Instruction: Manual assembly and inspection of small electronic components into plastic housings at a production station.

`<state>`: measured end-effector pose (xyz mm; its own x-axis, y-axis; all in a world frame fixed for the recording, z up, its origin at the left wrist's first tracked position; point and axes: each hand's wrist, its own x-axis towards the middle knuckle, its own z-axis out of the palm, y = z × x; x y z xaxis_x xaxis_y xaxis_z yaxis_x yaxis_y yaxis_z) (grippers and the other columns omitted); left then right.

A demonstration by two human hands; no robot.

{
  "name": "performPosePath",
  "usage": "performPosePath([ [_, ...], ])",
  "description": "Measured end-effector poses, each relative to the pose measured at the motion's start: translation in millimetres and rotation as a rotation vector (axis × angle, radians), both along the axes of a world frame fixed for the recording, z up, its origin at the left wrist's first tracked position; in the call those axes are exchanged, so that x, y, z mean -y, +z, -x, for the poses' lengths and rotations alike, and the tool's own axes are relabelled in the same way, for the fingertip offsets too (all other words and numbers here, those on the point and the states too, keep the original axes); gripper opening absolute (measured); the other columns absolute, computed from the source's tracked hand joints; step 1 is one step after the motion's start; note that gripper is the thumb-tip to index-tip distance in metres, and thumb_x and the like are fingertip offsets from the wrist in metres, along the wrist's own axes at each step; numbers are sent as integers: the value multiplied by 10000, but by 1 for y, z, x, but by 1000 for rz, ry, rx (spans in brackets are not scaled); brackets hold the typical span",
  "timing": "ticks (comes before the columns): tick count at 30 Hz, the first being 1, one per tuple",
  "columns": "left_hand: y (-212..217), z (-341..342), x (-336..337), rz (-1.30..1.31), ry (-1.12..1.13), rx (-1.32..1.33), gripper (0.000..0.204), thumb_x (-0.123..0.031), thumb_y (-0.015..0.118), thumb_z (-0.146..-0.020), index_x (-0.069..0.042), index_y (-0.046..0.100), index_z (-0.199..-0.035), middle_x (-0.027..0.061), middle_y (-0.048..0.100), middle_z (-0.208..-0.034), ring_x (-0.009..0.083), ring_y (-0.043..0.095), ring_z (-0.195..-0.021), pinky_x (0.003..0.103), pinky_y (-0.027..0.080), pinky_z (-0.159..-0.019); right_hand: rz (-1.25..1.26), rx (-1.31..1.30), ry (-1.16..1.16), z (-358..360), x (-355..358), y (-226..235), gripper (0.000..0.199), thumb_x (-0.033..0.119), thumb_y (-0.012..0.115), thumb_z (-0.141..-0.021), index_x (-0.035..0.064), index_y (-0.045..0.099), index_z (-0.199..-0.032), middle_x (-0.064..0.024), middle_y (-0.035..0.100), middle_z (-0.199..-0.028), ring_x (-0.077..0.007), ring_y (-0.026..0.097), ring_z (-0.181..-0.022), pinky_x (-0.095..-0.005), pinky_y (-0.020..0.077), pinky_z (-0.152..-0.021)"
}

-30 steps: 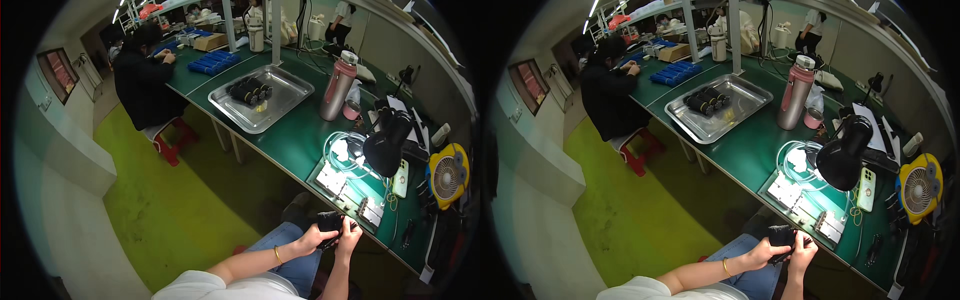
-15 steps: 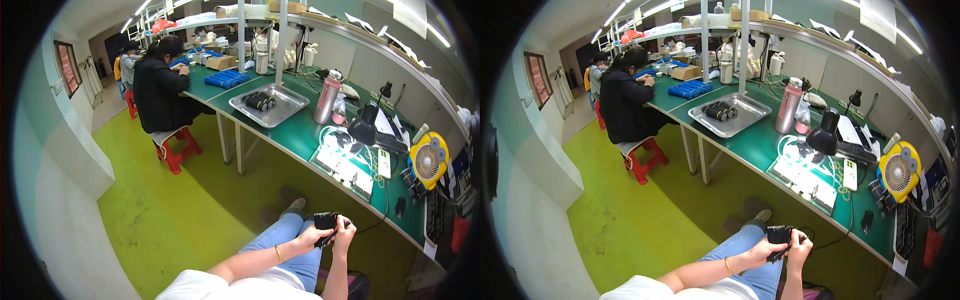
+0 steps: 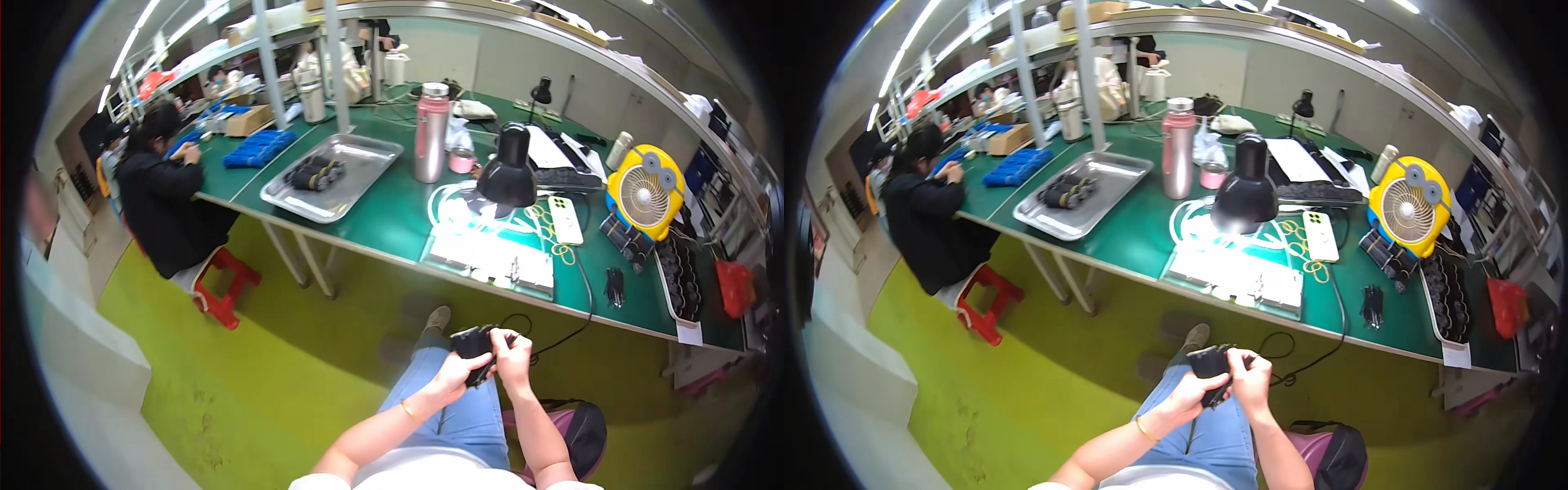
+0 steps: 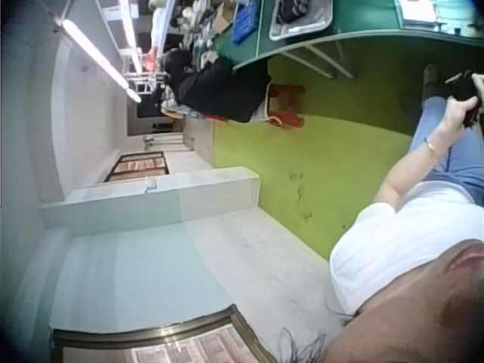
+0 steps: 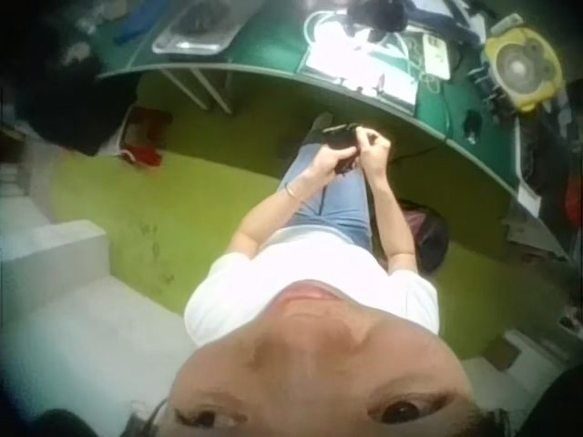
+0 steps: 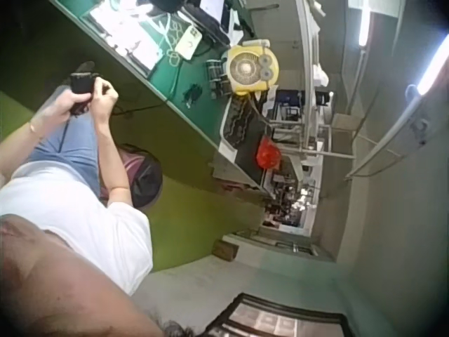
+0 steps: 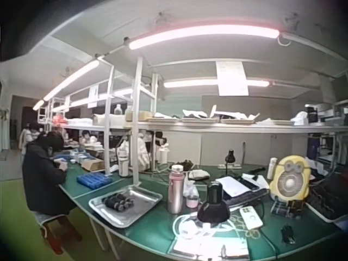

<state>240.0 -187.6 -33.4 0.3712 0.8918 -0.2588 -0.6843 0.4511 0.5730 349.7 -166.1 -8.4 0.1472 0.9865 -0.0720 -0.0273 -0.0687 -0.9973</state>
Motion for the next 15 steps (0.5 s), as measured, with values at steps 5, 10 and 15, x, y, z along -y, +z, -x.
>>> performPosePath([
  [5,-10,3,-43,39,-31,-26,120,-47,581,-802,-7,579,-915,55,593,-751,130,573,-631,252,474,-573,19,-16,1,2,-38,3,191,147,578,-827,-27,593,-749,-40,551,-565,-71,460,-370,-209,364,-325],
  [10,2,7,-76,5,-12,-42,125,-60,592,-796,5,587,-903,64,600,-750,130,575,-626,251,475,-573,-2,19,-6,7,-68,12,179,140,584,-817,-10,594,-721,14,490,-529,-38,415,-390,-193,343,-342],
  [15,-2,-3,-82,12,-9,-9,149,-48,585,-795,2,552,-932,56,583,-801,137,578,-654,259,487,-592,-38,205,-53,4,-75,23,172,126,576,-816,-19,590,-724,28,478,-538,-27,388,-409,-177,305,-356],
])
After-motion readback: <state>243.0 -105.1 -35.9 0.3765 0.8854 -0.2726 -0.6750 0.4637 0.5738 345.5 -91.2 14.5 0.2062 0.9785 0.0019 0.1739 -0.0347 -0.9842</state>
